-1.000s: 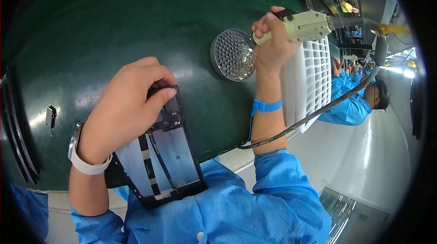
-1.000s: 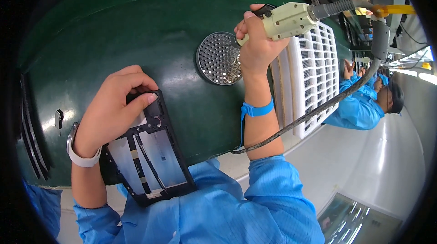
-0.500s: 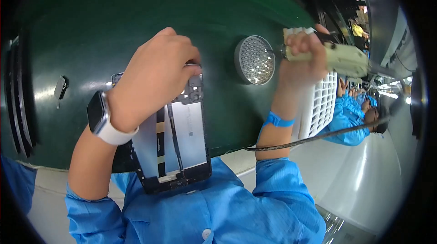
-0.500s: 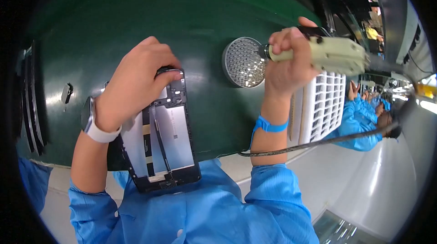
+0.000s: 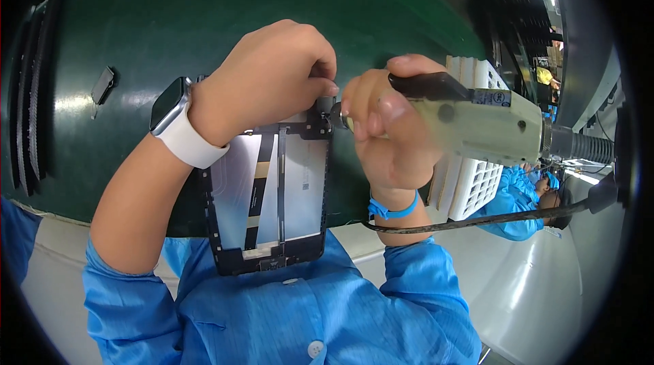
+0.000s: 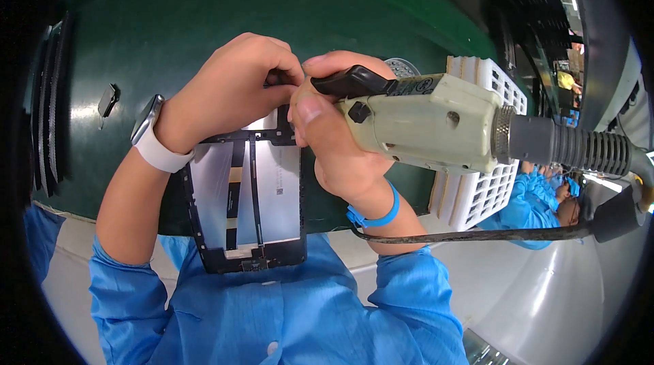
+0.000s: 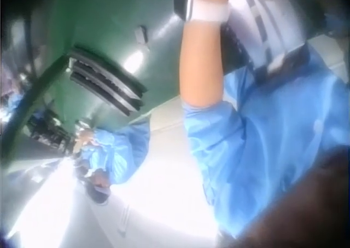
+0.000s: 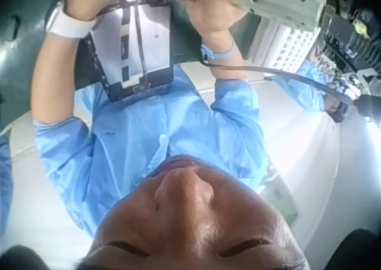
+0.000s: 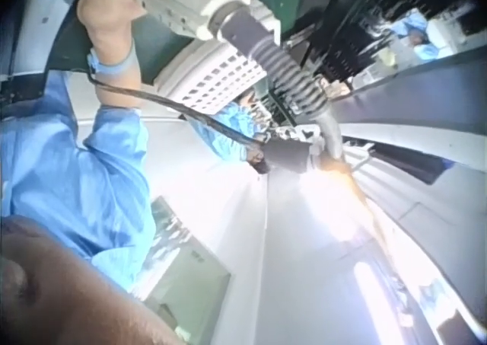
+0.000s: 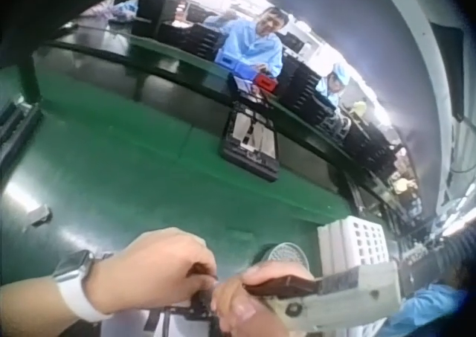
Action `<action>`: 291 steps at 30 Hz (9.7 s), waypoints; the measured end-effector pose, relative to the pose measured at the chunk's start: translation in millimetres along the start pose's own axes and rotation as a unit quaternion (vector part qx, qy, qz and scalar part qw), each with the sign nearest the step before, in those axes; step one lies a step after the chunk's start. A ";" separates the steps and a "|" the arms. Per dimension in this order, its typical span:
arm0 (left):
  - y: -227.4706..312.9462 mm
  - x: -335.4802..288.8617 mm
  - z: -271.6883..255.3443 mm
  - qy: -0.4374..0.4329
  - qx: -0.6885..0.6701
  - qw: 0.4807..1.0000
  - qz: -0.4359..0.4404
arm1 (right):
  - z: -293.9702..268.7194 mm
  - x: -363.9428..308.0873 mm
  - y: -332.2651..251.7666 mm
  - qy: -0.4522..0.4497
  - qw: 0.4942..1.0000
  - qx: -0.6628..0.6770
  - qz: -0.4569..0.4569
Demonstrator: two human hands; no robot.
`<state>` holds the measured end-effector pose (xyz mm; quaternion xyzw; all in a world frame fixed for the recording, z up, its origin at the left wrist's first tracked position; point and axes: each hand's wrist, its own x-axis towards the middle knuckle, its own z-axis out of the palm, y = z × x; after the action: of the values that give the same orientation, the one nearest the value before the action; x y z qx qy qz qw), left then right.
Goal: The person drives screws into tablet components using an electric screwdriver and places the assembled tablet onto the conveyor belt.
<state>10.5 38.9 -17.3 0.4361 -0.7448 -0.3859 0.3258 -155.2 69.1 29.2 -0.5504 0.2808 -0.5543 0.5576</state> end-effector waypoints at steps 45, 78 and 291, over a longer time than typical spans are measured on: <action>63.0 -86.8 23.7 -0.031 0.372 0.925 0.077 | -95.5 -7.6 -19.6 0.217 0.962 -0.132 -0.099; -82.6 102.8 -57.6 0.295 0.409 0.863 -0.025 | -108.9 -14.8 -23.9 0.163 0.963 -0.182 -0.113; 18.9 16.5 29.1 0.023 0.028 0.998 -0.058 | -73.9 34.0 -32.6 0.172 0.977 -0.033 -0.123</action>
<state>-27.7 38.5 -12.9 0.4960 -0.7211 -0.3730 0.3081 -225.8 22.4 52.0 -0.4957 0.3207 -0.6952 0.4099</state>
